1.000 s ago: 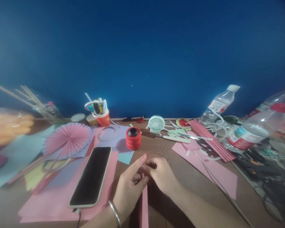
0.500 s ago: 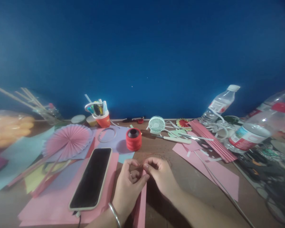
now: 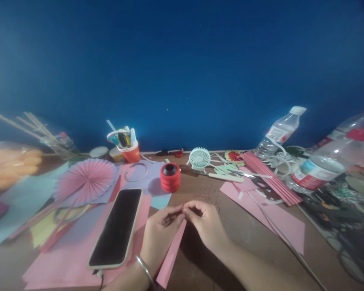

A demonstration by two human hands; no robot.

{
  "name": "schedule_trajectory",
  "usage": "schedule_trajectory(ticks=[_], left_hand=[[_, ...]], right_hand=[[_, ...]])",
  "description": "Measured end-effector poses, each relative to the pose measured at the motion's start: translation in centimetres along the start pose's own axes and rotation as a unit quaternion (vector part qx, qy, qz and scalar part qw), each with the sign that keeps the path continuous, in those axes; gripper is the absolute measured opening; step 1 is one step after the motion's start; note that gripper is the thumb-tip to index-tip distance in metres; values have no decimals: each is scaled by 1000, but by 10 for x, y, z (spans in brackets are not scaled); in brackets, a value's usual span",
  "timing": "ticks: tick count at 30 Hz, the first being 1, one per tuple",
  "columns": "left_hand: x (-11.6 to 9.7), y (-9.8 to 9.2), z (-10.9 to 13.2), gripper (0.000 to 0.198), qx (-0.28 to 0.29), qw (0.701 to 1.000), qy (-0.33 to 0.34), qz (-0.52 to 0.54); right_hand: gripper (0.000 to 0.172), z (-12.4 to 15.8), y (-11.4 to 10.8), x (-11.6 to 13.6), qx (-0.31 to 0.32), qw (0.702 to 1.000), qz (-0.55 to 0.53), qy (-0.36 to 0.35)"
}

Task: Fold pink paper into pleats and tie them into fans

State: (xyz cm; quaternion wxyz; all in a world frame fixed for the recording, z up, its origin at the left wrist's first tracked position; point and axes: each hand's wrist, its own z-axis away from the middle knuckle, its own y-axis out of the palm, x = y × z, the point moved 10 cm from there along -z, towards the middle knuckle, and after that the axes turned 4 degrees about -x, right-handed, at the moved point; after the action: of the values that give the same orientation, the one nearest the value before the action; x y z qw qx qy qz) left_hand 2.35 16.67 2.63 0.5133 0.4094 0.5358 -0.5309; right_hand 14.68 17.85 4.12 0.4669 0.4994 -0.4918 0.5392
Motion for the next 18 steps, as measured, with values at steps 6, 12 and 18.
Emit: schedule_trajectory(ticks=[6,12,18], left_hand=[[-4,-2,-2,16,3,998,0,-57],[0,-3,-2,18,3,997,-8,-73],[-12,-4,-3,16,-4,999,17,-36]], right_hand=[[12,2,-7,5,-39,999,25,-7],[10,3,-8,8,-47,998,39,-25],[9,2,-5,4,-34,999,33,-24]])
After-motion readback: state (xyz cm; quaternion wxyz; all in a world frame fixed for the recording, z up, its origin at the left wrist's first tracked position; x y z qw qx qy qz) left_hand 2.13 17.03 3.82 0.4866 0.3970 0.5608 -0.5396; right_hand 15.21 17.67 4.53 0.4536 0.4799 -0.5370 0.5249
